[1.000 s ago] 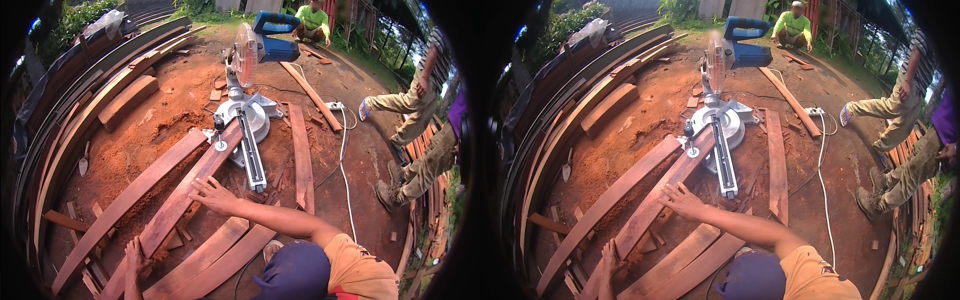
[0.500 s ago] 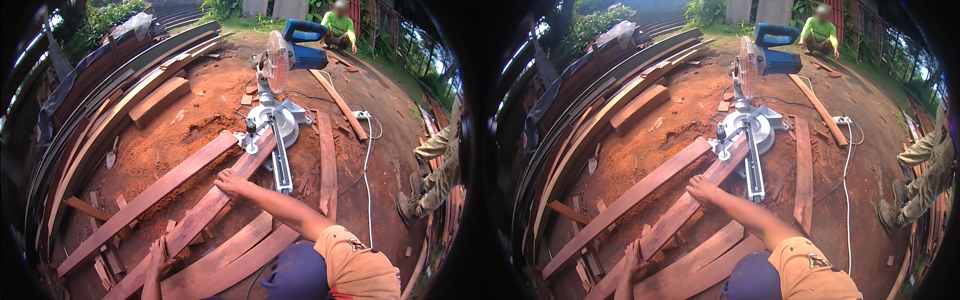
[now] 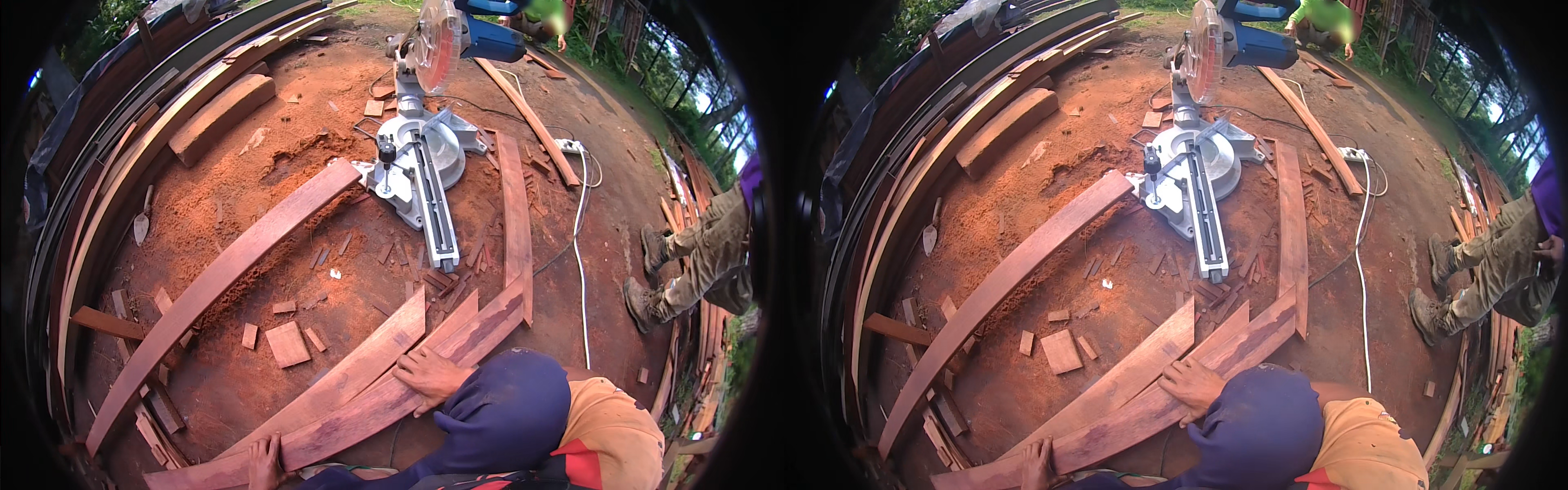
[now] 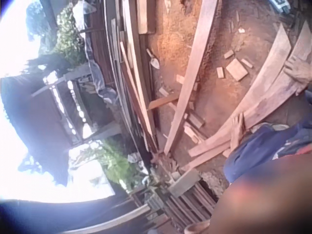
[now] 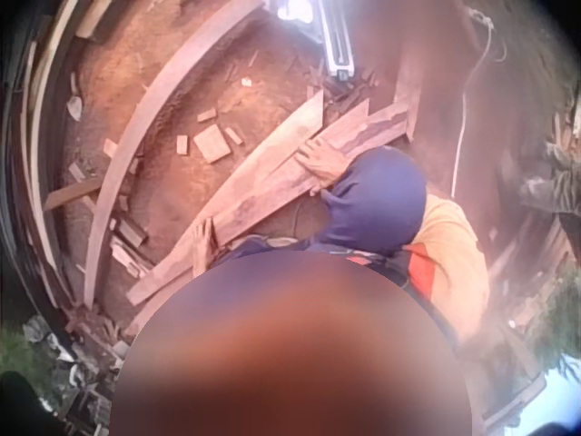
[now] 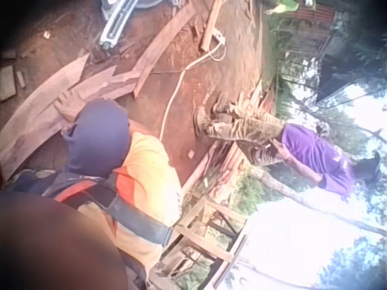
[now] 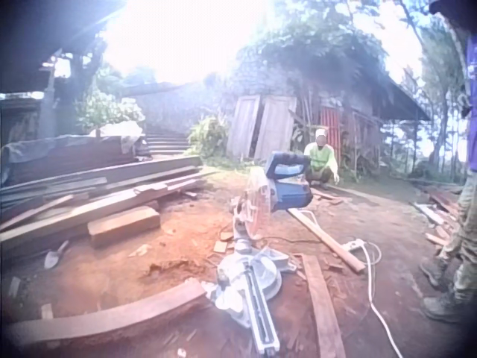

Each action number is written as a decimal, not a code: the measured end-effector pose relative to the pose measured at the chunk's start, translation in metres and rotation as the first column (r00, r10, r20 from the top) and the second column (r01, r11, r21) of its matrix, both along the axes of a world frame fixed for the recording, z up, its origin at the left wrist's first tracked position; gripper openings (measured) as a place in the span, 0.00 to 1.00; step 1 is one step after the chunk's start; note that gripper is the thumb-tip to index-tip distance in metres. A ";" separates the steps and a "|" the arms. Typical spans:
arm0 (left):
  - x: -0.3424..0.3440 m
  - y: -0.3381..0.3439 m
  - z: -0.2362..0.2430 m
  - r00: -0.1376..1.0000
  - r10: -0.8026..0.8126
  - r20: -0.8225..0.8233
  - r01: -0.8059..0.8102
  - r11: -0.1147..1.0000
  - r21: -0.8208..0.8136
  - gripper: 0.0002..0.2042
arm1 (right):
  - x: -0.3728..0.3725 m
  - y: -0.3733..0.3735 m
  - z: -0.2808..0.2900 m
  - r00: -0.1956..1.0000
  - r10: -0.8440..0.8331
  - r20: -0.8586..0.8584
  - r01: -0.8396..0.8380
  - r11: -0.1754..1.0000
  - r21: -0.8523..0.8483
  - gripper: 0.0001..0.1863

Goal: The person uses a miter saw to cut long wooden planks into shorter pieces. They position each plank on the saw, lower the blade to cut, and then move the cut pieces aside. The process is repeated multiple times with different planks.

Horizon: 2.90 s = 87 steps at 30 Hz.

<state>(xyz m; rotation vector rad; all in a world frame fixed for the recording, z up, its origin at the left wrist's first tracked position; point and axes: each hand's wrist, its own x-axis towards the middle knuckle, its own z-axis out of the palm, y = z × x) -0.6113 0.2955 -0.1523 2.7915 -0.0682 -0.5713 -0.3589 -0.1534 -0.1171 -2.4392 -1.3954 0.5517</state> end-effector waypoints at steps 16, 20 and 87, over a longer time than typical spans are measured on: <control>0.050 0.004 0.079 0.957 0.053 0.287 -0.045 0.998 -0.035 0.44 | 0.179 -0.261 -0.068 -0.251 -0.968 0.021 0.963 -0.247 0.111 0.42; 0.089 0.014 0.083 0.992 -0.082 -0.097 0.075 0.994 -0.077 0.49 | 0.195 -0.293 -0.100 -0.189 -0.980 -0.063 0.977 -0.194 0.086 0.39; 0.313 -0.174 -0.001 0.975 0.091 0.204 -0.028 0.957 -0.290 0.61 | 0.368 0.032 0.128 0.731 -0.516 0.447 0.543 0.836 0.079 0.29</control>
